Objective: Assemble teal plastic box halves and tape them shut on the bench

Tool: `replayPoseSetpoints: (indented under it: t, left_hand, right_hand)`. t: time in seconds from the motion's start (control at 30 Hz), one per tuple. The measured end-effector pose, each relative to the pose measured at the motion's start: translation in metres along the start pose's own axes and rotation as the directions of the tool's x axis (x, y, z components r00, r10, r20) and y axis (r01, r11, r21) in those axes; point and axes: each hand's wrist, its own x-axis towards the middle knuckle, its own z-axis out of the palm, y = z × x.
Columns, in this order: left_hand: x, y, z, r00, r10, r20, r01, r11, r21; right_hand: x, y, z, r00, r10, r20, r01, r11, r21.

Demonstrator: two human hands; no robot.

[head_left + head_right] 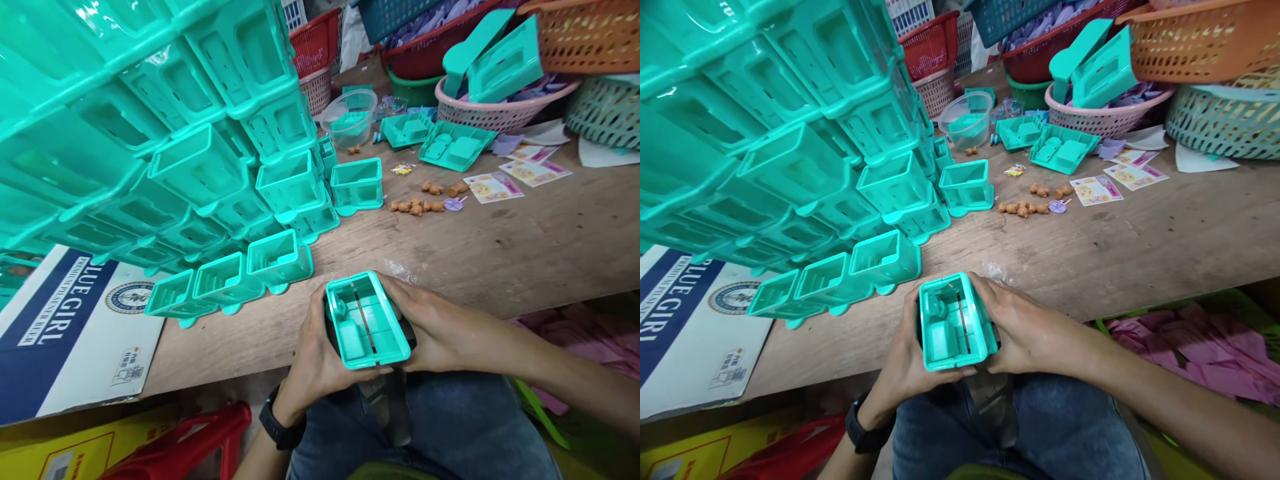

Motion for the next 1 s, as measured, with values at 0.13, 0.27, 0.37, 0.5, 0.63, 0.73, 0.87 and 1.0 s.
replayPoseSetpoints:
  t: [0.13,0.27,0.37,0.5,0.63,0.73,0.87,1.0]
  left_hand:
    - [0.0001,0.0014,-0.0012,0.999,-0.042,0.011,0.042,0.999,0.017]
    - [-0.0008,0.0037,0.0002,0.999,-0.037,-0.004,0.037,0.999,0.028]
    - [-0.0023,0.0033,0.002,1.0,0.011,-0.024,-0.01,1.0,0.022]
    - [-0.0028,-0.0002,0.0032,0.998,0.044,-0.043,-0.042,0.998,0.039]
    - [-0.0015,-0.0015,0.0035,1.0,0.008,-0.028,-0.007,0.999,0.034]
    - [-0.0009,0.0002,0.0034,1.0,0.005,-0.025,-0.004,1.0,0.022]
    - [-0.0008,0.0017,0.0018,1.0,0.019,-0.023,-0.018,1.0,0.024]
    - [-0.0001,0.0001,-0.0007,1.0,0.003,0.006,-0.003,0.999,0.04]
  right_hand:
    - [0.0007,-0.0012,-0.0001,1.0,0.013,-0.003,-0.013,1.0,0.018]
    - [0.0012,-0.0024,-0.0024,0.999,0.02,0.035,-0.021,1.0,0.015]
    - [0.0022,-0.005,-0.0023,0.998,0.054,0.016,-0.054,0.998,0.039]
    - [0.0017,-0.0055,-0.002,0.998,0.063,0.019,-0.064,0.996,0.061]
    - [0.0003,-0.0028,-0.0035,0.996,0.065,0.055,-0.067,0.997,0.049]
    - [0.0002,-0.0024,-0.003,0.997,0.067,0.038,-0.068,0.996,0.049]
    - [-0.0005,-0.0017,-0.0004,0.997,0.073,0.001,-0.073,0.995,0.067]
    - [-0.0016,0.0021,0.0007,0.997,0.075,0.009,-0.076,0.995,0.063]
